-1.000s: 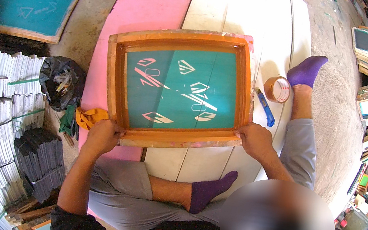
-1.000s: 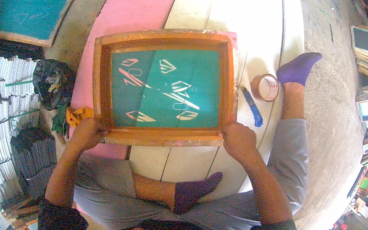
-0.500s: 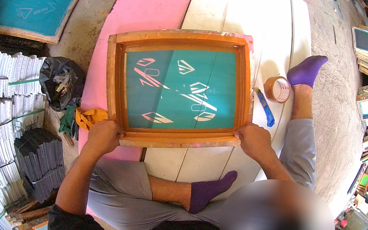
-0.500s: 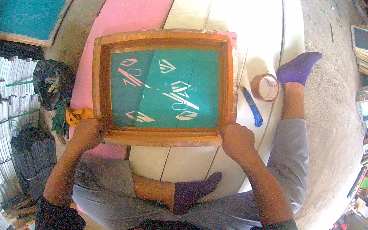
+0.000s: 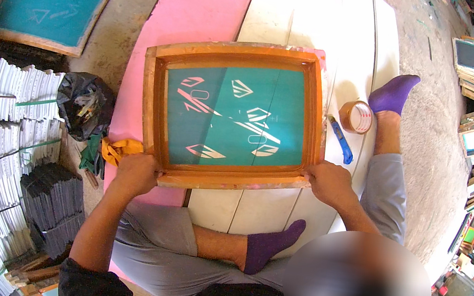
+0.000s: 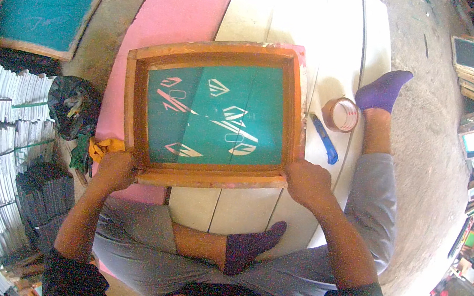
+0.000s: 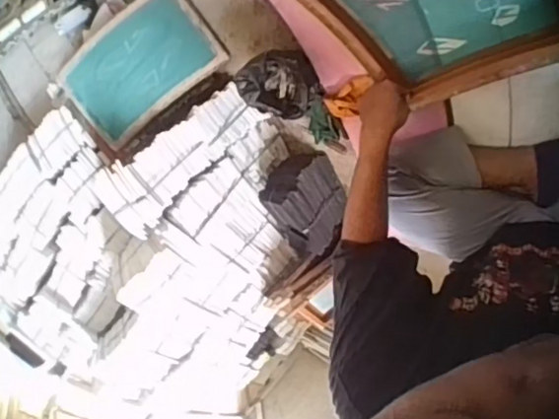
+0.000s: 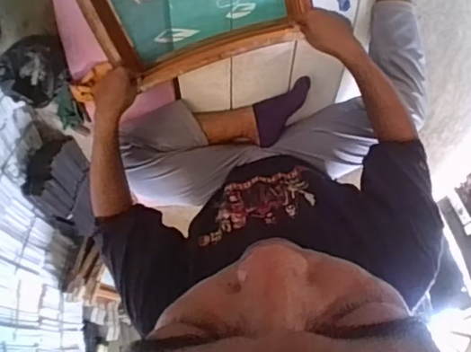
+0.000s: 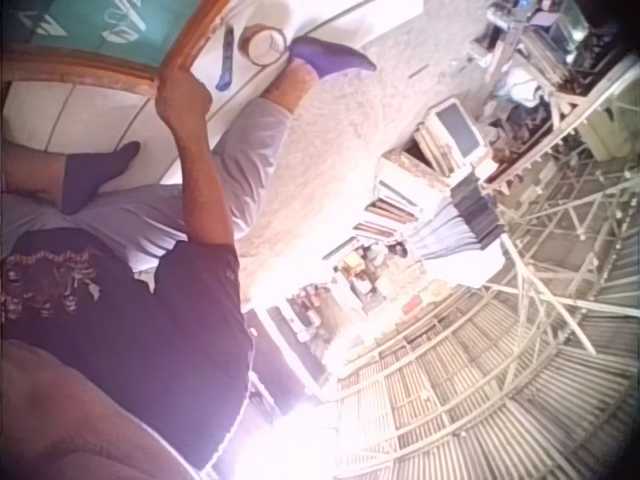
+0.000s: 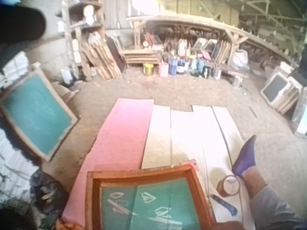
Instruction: The person sits on the floor and applies masking tape to the edges of a small chalkboard frame. They use a utility knife to cut the tape and smooth it down along the frame's perimeter.
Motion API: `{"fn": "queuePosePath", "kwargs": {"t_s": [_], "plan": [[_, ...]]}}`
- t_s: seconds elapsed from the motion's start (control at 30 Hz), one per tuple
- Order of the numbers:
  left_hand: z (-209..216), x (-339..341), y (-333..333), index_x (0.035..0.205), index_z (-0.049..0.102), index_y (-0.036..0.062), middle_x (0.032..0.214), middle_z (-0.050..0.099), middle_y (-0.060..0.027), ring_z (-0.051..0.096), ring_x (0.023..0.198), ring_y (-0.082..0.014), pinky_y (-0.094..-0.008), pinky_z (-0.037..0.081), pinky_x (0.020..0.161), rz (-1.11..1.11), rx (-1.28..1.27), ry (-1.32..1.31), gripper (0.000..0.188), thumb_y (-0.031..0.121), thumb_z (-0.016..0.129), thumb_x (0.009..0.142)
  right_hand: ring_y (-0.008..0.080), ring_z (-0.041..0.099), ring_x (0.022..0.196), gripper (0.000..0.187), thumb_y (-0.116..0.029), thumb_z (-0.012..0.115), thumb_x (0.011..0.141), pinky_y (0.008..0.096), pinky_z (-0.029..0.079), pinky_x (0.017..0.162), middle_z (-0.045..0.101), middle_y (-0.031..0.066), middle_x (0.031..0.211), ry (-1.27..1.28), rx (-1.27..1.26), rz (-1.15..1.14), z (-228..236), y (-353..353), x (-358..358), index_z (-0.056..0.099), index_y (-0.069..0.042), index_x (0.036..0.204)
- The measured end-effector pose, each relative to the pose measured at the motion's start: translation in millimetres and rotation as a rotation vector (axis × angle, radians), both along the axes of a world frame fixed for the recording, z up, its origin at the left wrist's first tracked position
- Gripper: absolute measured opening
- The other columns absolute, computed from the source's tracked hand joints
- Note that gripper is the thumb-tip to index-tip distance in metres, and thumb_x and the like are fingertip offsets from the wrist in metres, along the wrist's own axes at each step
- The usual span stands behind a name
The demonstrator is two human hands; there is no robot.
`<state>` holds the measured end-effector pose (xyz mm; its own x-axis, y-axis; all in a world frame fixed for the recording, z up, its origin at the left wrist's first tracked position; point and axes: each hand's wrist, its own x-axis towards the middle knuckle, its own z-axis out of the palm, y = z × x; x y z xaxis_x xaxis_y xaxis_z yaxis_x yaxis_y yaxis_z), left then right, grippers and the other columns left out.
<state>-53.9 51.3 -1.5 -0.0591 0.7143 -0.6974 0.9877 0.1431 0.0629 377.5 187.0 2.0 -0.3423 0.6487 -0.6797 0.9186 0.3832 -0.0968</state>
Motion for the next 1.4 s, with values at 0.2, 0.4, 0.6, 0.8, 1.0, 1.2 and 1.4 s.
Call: {"fn": "queuePosePath", "kwargs": {"t_s": [0.2, 0.4, 0.6, 0.8, 1.0, 1.2, 1.4], "plan": [[19.3, -4.7, -3.8, 0.108, 0.076, 0.0064, 0.104, 0.072, -0.0184, 0.068, 0.101, -0.0364, -0.0465, 0.055, 0.087, 0.074, 0.221, -0.276, 0.034, 0.025, 0.079, 0.079, 0.0341, 0.066, 0.105, 0.042, -0.039, 0.078, 0.08, 0.0471, 0.053, 0.088, 0.071, 0.0125, 0.101, 0.319, 0.05, -0.031, 28.7, 8.7, 10.9, 0.074, -0.012, 0.111], [-0.4, 18.6, -12.4, 0.129, 0.064, 0.0075, 0.122, 0.067, -0.016, 0.062, 0.113, -0.0352, -0.0454, 0.051, 0.097, -0.123, 0.303, -0.496, 0.061, 0.02, 0.084, 0.073, 0.0279, 0.054, 0.126, 0.067, -0.04, 0.089, 0.067, 0.0511, 0.032, 0.117, 0.07, 0.009, 0.115, 0.381, 0.181, 0.367, 3.3, -6.1, 3.4, 0.069, -0.012, 0.125], [-6.4, 25.9, -15.8, 0.128, 0.064, 0.0081, 0.121, 0.066, -0.015, 0.063, 0.11, -0.0344, -0.0449, 0.052, 0.096, -0.179, 0.303, -0.4, 0.059, 0.019, 0.083, 0.073, 0.0245, 0.054, 0.127, 0.069, -0.034, 0.091, 0.065, 0.0553, 0.022, 0.123, 0.07, 0.0069, 0.117, 0.313, 0.22, 0.418, -6.2, -13.9, 7.8, 0.068, -0.012, 0.126], [-11.6, 22.1, -22.3, 0.116, 0.068, 0.0056, 0.109, 0.069, -0.0138, 0.065, 0.105, -0.0334, -0.0443, 0.054, 0.091, -0.181, 0.3, -0.369, 0.045, 0.02, 0.081, 0.075, 0.0243, 0.057, 0.124, 0.064, -0.029, 0.09, 0.065, 0.0575, 0.022, 0.122, 0.071, 0.0062, 0.11, 0.328, 0.336, 0.425, -18.0, -22.7, 16.1, 0.069, -0.011, 0.123], [-12.2, 25.7, -25.8, 0.113, 0.069, 0.0038, 0.108, 0.07, -0.0154, 0.065, 0.105, -0.033, -0.0439, 0.055, 0.09, -0.183, 0.252, -0.309, 0.041, 0.019, 0.08, 0.076, 0.0254, 0.056, 0.126, 0.056, -0.024, 0.087, 0.069, 0.059, 0.023, 0.121, 0.07, 0.0066, 0.11, 0.282, 0.317, 0.41, -17.0, -26.3, 17.4, 0.069, -0.01, 0.12], [-22.7, 40.9, -25.6, 0.118, 0.065, 0.0027, 0.118, 0.067, -0.0155, 0.064, 0.111, -0.0334, -0.0436, 0.054, 0.094, -0.224, 0.337, -0.362, 0.049, 0.02, 0.081, 0.075, 0.0289, 0.057, 0.116, 0.048, -0.024, 0.082, 0.07, 0.057, 0.028, 0.118, 0.067, 0.0071, 0.11, 0.312, 0.285, 0.358, -20.1, -36.1, -6.0, 0.07, -0.007, 0.113], [-29.3, 78.1, -14.8, 0.12, 0.063, 0.0031, 0.119, 0.065, -0.014, 0.063, 0.113, -0.0327, -0.0435, 0.054, 0.095, -0.217, 0.298, -0.351, 0.051, 0.021, 0.081, 0.076, 0.0312, 0.058, 0.108, 0.044, -0.025, 0.079, 0.071, 0.0529, 0.039, 0.105, 0.065, 0.0085, 0.106, 0.283, 0.219, 0.322, -26.2, -47.8, -44.2, 0.068, -0.005, 0.108]]}}
